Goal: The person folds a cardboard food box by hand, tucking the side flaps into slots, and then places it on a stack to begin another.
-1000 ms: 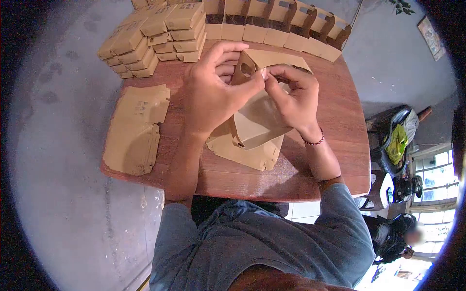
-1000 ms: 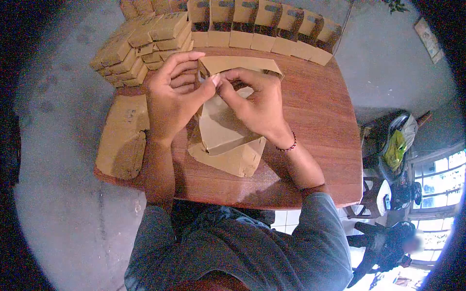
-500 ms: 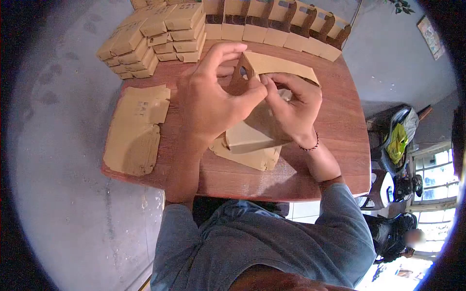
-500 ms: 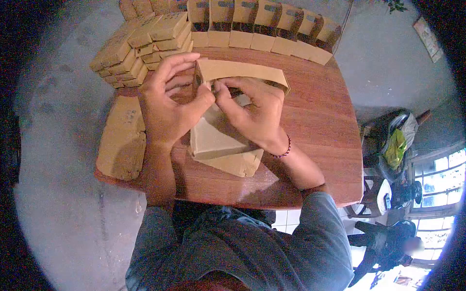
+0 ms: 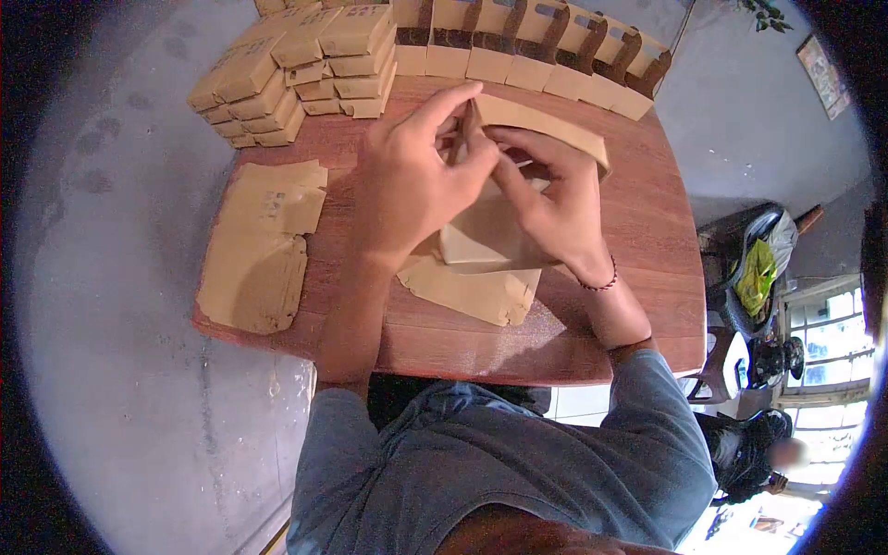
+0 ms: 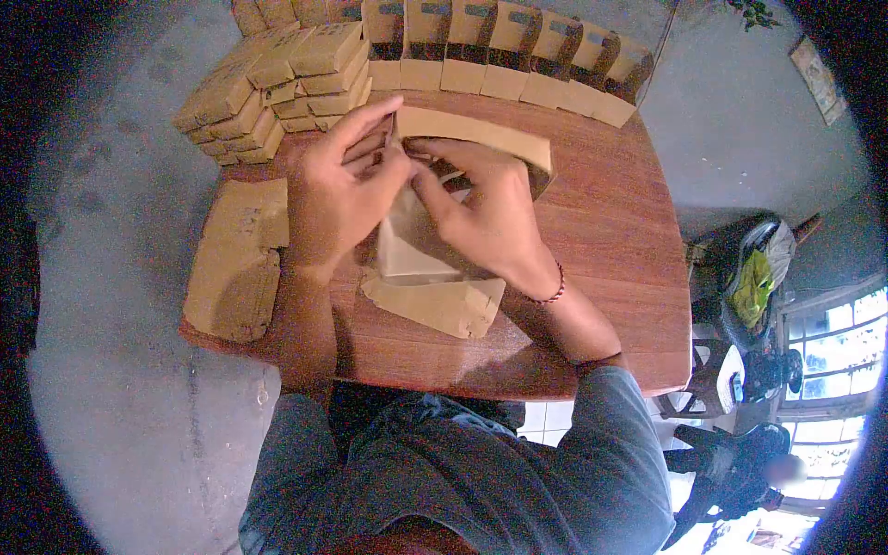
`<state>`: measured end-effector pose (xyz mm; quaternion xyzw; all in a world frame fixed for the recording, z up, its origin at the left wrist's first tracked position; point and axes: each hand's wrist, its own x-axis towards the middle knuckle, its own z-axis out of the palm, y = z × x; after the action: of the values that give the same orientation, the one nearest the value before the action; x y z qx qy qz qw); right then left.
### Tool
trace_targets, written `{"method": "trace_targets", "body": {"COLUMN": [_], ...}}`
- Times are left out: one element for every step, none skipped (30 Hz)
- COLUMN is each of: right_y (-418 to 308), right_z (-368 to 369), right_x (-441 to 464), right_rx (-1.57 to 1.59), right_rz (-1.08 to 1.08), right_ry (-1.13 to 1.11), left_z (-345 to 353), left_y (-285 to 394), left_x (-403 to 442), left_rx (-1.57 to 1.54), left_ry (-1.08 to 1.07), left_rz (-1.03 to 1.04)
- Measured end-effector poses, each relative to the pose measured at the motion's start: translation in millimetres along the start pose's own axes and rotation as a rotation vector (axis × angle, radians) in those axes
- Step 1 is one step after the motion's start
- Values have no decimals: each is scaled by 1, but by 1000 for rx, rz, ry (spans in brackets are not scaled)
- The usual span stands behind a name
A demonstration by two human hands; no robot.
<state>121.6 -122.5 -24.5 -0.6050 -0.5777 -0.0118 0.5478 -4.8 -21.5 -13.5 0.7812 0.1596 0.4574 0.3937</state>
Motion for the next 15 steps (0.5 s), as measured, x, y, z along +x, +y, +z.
{"method": "trace_targets", "body": {"right_y": [-2,-6,-11,-16,-22,-28,-34,-37,-38,-35,-30,-26,-23,-20,-18], "right_z": [-1,-3,-6,-8,-10,-15,-24,-30,-32,-38,-46,-50,-51,-50,-51], "right_x": [0,0,-1,-3,-7,-9,-11,-14,-19,-16,-8,-1,5,12,17], "right_rx": [-23,-23,-87,-151,-87,-86,-13,61,85,85,-34,-155,-157,-181,-204], "right_rz": [-43,-43,-111,-178,-140,-139,-202,-264,-277,-275,-430,-584,-583,-548,-515], "right_ry": [-52,-52,-98,-143,-169,-168,-248,-327,-237,-236,-111,17,17,73,130], "left_z": [-1,-2,-2,-2,-2,-4,-7,-8,-10,-14,-16,-17,-18,-19,-19], "left_y": [-3,-6,-11,-15,-18,-15,-10,-8,-10,-13,-17,-21,-26,-28,-25], "left_x": [3,5,8,10,11,12,14,15,15,16,16,16,15,16,16], "left_rx": [118,235,235,311,389,389,437,484,484,467,449,448,339,230,231], "left_ry": [19,37,36,42,49,47,44,40,38,68,98,94,173,252,251], "left_rz": [27,54,54,44,33,33,-61,-156,-156,-148,-141,-141,-96,-51,-47]}}
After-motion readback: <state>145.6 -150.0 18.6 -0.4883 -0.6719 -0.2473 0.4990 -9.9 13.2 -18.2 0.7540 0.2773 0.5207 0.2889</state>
